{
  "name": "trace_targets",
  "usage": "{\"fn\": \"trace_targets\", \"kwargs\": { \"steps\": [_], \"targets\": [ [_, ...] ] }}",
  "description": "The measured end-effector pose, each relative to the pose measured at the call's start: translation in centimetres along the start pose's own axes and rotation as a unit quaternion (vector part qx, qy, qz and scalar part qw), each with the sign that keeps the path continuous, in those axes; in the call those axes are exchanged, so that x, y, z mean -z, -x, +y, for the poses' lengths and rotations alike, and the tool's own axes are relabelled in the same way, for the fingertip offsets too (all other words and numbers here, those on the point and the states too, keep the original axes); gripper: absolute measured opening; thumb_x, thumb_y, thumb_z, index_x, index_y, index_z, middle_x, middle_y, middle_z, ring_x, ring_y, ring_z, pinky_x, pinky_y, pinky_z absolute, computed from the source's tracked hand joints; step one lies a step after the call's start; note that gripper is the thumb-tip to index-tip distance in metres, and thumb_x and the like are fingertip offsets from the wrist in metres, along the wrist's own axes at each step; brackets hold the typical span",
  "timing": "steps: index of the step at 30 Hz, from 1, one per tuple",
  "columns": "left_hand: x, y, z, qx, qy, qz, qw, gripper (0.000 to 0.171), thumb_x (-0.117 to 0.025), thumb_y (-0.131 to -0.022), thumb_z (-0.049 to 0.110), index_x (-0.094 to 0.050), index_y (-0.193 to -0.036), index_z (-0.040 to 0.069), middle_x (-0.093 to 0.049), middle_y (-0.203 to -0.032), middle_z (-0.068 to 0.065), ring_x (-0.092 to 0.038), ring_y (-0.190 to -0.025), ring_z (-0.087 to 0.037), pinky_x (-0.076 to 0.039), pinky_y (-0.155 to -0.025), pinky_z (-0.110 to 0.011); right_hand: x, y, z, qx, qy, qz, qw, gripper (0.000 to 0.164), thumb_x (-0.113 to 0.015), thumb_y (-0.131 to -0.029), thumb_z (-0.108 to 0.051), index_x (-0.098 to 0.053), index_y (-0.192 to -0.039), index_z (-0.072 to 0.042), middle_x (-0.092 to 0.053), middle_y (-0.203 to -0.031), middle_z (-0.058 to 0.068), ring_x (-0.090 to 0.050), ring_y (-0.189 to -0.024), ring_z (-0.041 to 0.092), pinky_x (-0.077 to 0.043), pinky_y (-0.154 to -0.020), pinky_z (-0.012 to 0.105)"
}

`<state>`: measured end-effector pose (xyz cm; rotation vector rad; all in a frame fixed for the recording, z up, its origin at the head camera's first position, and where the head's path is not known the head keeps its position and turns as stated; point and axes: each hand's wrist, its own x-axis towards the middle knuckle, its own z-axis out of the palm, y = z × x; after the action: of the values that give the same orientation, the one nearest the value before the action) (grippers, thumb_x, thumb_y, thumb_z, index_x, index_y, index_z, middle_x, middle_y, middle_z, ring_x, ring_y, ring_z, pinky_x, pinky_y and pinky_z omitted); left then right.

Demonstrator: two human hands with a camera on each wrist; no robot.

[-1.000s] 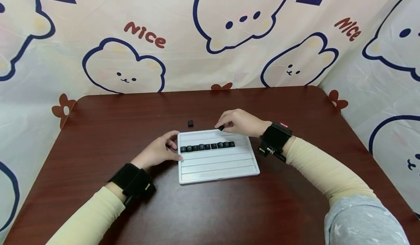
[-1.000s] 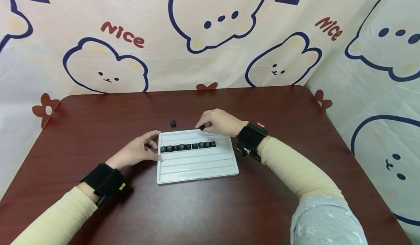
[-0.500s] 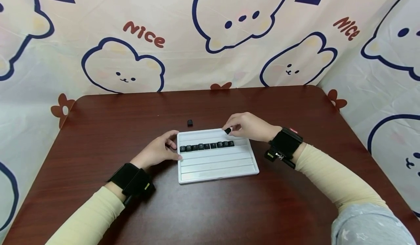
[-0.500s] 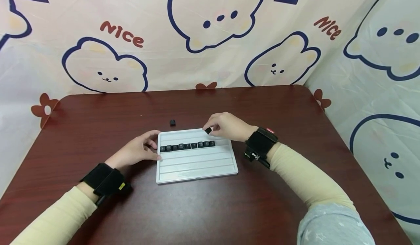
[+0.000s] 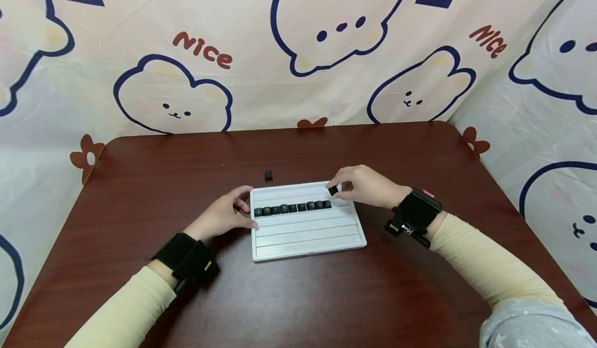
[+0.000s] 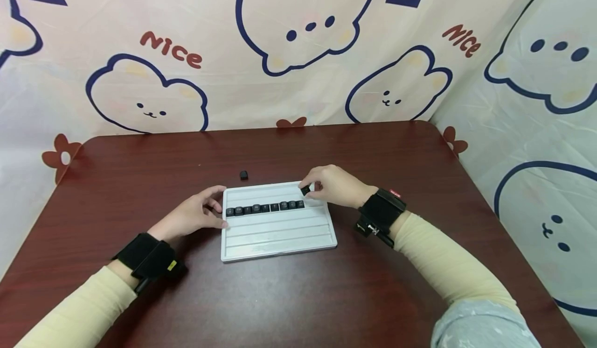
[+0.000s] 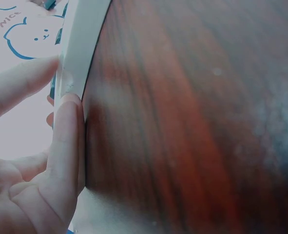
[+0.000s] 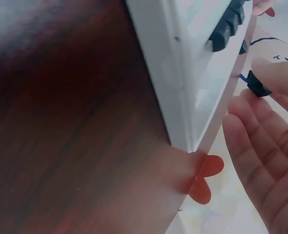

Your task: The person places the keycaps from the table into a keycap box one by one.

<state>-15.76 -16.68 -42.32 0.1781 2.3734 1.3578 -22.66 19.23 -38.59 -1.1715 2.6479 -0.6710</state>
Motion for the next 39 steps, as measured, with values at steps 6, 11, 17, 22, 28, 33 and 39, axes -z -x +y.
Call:
{"fn": "trace_targets", "kwargs": {
  "steps": [6,11,17,22,28,33,39],
  "targets": [
    [0.1,0.0,0.0,0.002,0.001,0.000,1.0000,0.086,-0.086,-0.081,0.009,-0.040,-0.152,0.002,-0.060,-0.107,-0.016,-0.057,-0.085,-0.023,-0.046,-0.070,-0.033,-0.5,0.2,0.2,-0.005,0.024,0.005,1.000,0.025,-0.081,-0.086,-0.004,-0.079,-0.111,-0.008,-0.070,-0.099,-0.002,-0.058,-0.076,0.007,-0.051,-0.068,0.027],
    [0.2,0.1,0.0,0.002,0.001,-0.003,1.0000,0.086,-0.086,-0.081,0.010,-0.039,-0.153,0.002,-0.060,-0.107,-0.016,-0.057,-0.084,-0.023,-0.046,-0.070,-0.034,-0.5,0.3,0.0,-0.005,0.035,0.009,0.999,0.024,-0.082,-0.086,-0.004,-0.079,-0.109,-0.007,-0.071,-0.099,0.000,-0.057,-0.074,0.007,-0.051,-0.067,0.026],
    [0.2,0.1,-0.1,0.001,0.007,-0.004,1.0000,0.086,-0.086,-0.081,0.009,-0.039,-0.153,0.002,-0.059,-0.107,-0.016,-0.056,-0.082,-0.023,-0.046,-0.070,-0.034,-0.5,0.5,-0.1,-0.006,0.045,-0.001,0.999,0.023,-0.081,-0.087,-0.006,-0.079,-0.109,-0.007,-0.071,-0.100,0.001,-0.057,-0.075,0.008,-0.050,-0.065,0.026],
    [0.2,0.0,-0.1,0.001,0.012,-0.003,0.9999,0.087,-0.086,-0.081,0.009,-0.038,-0.153,0.002,-0.059,-0.107,-0.016,-0.056,-0.081,-0.022,-0.046,-0.070,-0.034,-0.6,0.6,-0.1,-0.011,0.046,-0.010,0.999,0.022,-0.082,-0.087,-0.008,-0.079,-0.109,-0.008,-0.072,-0.101,0.001,-0.057,-0.075,0.010,-0.049,-0.065,0.026],
    [0.1,0.0,-0.1,0.003,0.012,-0.001,0.9999,0.087,-0.086,-0.081,0.009,-0.039,-0.153,0.002,-0.059,-0.107,-0.016,-0.056,-0.082,-0.023,-0.045,-0.070,-0.034,-0.8,0.7,0.0,-0.014,0.050,-0.022,0.998,0.022,-0.083,-0.087,-0.012,-0.080,-0.108,-0.009,-0.073,-0.102,0.000,-0.055,-0.073,0.008,-0.048,-0.063,0.025],
    [0.1,0.0,0.0,0.004,0.012,0.000,0.9999,0.086,-0.087,-0.080,0.009,-0.040,-0.152,0.002,-0.059,-0.107,-0.016,-0.056,-0.080,-0.023,-0.045,-0.070,-0.034,-1.0,0.7,0.2,-0.008,0.052,-0.026,0.998,0.021,-0.083,-0.087,-0.012,-0.080,-0.108,-0.009,-0.071,-0.101,-0.001,-0.053,-0.072,0.007,-0.046,-0.061,0.025],
    [0.2,0.1,0.1,0.007,0.013,-0.001,0.9999,0.085,-0.087,-0.081,0.010,-0.041,-0.152,0.003,-0.059,-0.107,-0.016,-0.056,-0.079,-0.022,-0.046,-0.070,-0.033,-1.2,0.7,0.1,-0.004,0.053,-0.029,0.998,0.019,-0.083,-0.087,-0.012,-0.080,-0.106,-0.008,-0.067,-0.098,-0.002,-0.052,-0.073,0.007,-0.046,-0.063,0.025]
  ]
}}
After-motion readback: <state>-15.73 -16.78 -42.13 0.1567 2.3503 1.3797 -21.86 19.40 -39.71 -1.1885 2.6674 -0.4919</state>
